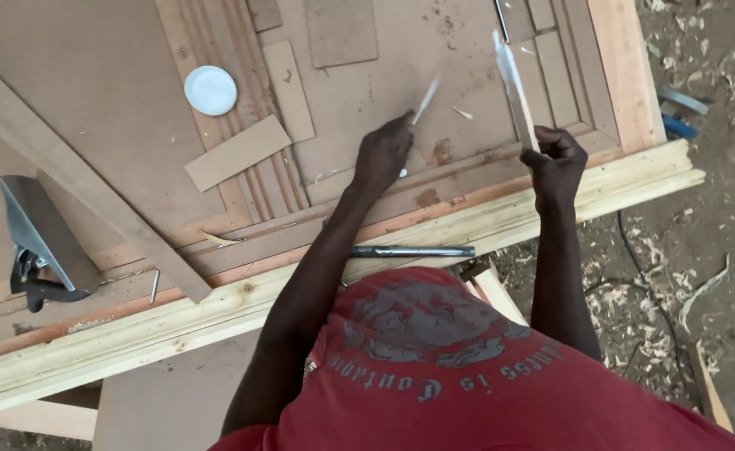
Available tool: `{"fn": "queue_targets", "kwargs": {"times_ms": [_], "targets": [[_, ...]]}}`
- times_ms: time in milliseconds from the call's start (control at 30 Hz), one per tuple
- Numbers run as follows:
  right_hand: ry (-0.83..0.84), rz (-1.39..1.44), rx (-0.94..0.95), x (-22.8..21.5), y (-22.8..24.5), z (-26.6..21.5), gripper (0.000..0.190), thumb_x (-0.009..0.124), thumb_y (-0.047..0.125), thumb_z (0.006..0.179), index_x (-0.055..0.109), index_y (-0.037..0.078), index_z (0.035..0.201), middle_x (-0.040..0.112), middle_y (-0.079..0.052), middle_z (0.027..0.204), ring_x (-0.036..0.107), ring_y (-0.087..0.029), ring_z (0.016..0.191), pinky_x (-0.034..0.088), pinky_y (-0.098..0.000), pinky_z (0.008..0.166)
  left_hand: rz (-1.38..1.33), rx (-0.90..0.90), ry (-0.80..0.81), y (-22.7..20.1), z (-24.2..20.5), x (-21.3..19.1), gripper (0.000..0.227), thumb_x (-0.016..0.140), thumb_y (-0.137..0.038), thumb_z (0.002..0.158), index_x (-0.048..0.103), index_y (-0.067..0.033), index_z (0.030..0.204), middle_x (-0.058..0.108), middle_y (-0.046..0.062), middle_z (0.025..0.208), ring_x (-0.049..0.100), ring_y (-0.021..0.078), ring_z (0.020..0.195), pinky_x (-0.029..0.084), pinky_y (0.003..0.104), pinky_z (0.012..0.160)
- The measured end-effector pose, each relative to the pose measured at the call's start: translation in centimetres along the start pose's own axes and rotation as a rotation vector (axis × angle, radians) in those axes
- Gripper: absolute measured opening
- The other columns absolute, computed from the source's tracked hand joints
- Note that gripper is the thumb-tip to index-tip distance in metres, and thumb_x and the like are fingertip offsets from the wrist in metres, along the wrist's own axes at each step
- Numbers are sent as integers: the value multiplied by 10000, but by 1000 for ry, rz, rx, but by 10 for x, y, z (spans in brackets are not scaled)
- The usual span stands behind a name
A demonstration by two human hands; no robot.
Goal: The person applies white glue to small rectangular pieces of wood using a small wooden stick. They repeatedly dip the stick into a white container, spread the glue on the wood pieces, and place them on a larger wooden board.
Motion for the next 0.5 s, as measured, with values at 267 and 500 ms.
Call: {"fn": "queue_targets", "kwargs": {"times_ms": [267, 500], "targets": [[-65, 224, 22, -14, 0, -2, 408, 700, -210, 708, 718, -20, 1068, 738, -151, 997, 685, -125, 705, 522, -271, 614, 300, 414, 133, -35, -21, 11, 275, 700, -205, 991, 724, -47, 1215, 697, 172, 1216, 686, 328, 1162, 604, 410, 972], [-88, 320, 42, -13, -24, 0, 411, 698, -230, 707, 698, -42, 1073, 710, -147, 1028, 675, -127, 715, 538, -259, 602, 323, 322, 526, -36, -35, -8, 254, 656, -130, 1002, 740, -34, 1221, 641, 165, 1372, 559, 371, 1341, 486, 484, 1122]]}}
Point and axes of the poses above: each hand's wrist, its own z-axis towards the middle knuckle, its own x-axis out of the palm, y = z × x, the point moved 4 cm from there along z, towards the middle knuckle
